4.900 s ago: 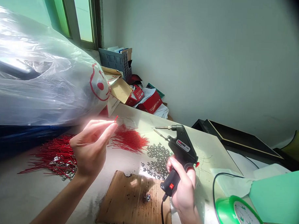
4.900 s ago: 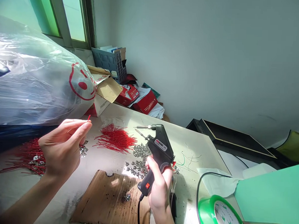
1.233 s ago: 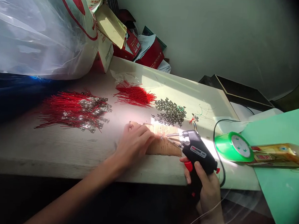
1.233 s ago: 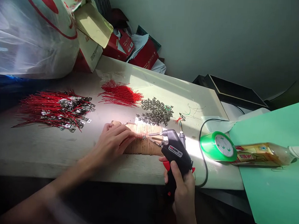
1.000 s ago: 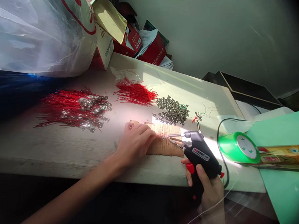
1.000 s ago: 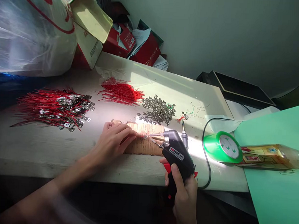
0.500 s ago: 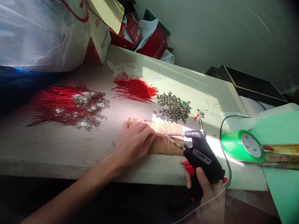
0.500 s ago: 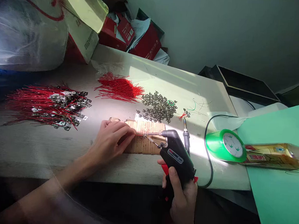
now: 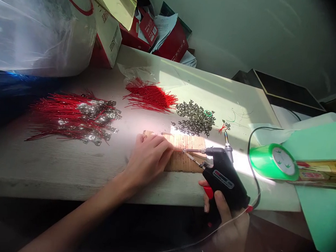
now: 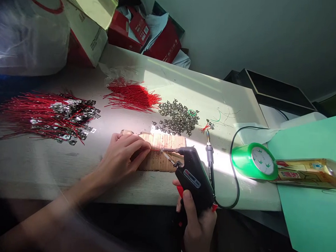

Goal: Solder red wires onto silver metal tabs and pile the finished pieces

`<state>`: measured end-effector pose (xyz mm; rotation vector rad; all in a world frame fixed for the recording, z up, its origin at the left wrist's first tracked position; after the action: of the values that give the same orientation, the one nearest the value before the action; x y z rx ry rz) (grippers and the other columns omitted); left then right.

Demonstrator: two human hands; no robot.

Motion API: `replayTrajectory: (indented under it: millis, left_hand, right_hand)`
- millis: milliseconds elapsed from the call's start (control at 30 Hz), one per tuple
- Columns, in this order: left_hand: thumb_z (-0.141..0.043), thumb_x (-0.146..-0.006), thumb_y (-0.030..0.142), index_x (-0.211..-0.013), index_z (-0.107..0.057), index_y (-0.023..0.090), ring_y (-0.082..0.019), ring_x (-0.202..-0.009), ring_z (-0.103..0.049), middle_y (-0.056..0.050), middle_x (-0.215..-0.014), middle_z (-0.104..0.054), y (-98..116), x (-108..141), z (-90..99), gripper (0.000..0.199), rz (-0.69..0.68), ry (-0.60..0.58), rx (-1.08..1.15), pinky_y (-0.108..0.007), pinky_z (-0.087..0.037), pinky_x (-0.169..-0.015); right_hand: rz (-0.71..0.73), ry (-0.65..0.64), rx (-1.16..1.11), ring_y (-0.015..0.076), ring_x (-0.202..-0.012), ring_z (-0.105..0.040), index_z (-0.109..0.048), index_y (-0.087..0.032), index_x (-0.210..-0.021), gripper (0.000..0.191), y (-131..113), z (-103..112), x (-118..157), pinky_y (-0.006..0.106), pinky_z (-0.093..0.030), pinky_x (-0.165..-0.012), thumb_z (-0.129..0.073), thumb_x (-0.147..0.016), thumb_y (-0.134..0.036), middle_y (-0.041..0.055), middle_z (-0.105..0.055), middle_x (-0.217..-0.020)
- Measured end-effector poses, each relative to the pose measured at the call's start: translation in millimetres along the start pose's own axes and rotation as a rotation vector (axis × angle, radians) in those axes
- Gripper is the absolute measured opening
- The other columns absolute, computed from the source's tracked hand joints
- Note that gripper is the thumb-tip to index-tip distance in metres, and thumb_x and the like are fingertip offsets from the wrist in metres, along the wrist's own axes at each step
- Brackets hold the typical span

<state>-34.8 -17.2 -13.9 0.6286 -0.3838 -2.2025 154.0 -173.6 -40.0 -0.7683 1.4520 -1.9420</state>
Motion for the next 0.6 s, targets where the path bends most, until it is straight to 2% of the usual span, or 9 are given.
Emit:
replayTrajectory:
  millis: [400,600]
  left_hand:
    - [-0.051,-0.105,0.027,-0.093,-0.066,0.021,-0.020,-0.091,-0.055,-0.001,-0.094,-0.068,-0.6,-0.3,1.4,0.020,0.001,0.014,0.007,-0.039,-0.029,-0.081]
    - [-0.052,-0.105,0.027,-0.091,-0.066,0.021,-0.020,-0.090,-0.055,-0.001,-0.093,-0.067,-0.3,-0.6,1.0,0.021,-0.005,0.019,-0.012,-0.039,-0.029,-0.080]
  right_hand:
    - [0.002,0.003,0.014,0.0170,-0.045,-0.045,-0.078,-0.018,-0.091,0.034,-0.9,-3.3,2.7,0.030,-0.033,-0.039,-0.064,-0.091,-0.050,0.0033,-0.053,-0.053]
    - [0.016,-0.039,-0.003,0.0155,-0.045,-0.047,-0.073,-0.012,-0.118,0.046,-2.7,-7.5,-0.1,0.029,-0.032,-0.044,-0.064,-0.093,-0.049,-0.0005,-0.052,-0.052]
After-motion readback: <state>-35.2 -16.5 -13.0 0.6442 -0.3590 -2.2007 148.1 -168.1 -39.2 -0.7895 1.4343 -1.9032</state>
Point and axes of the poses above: each hand's wrist, its own x-axis away from the middle knuckle, its own z-axis out of the back of the hand, y = z × x, the point moved 10 cm from there along -x, towards the middle knuckle
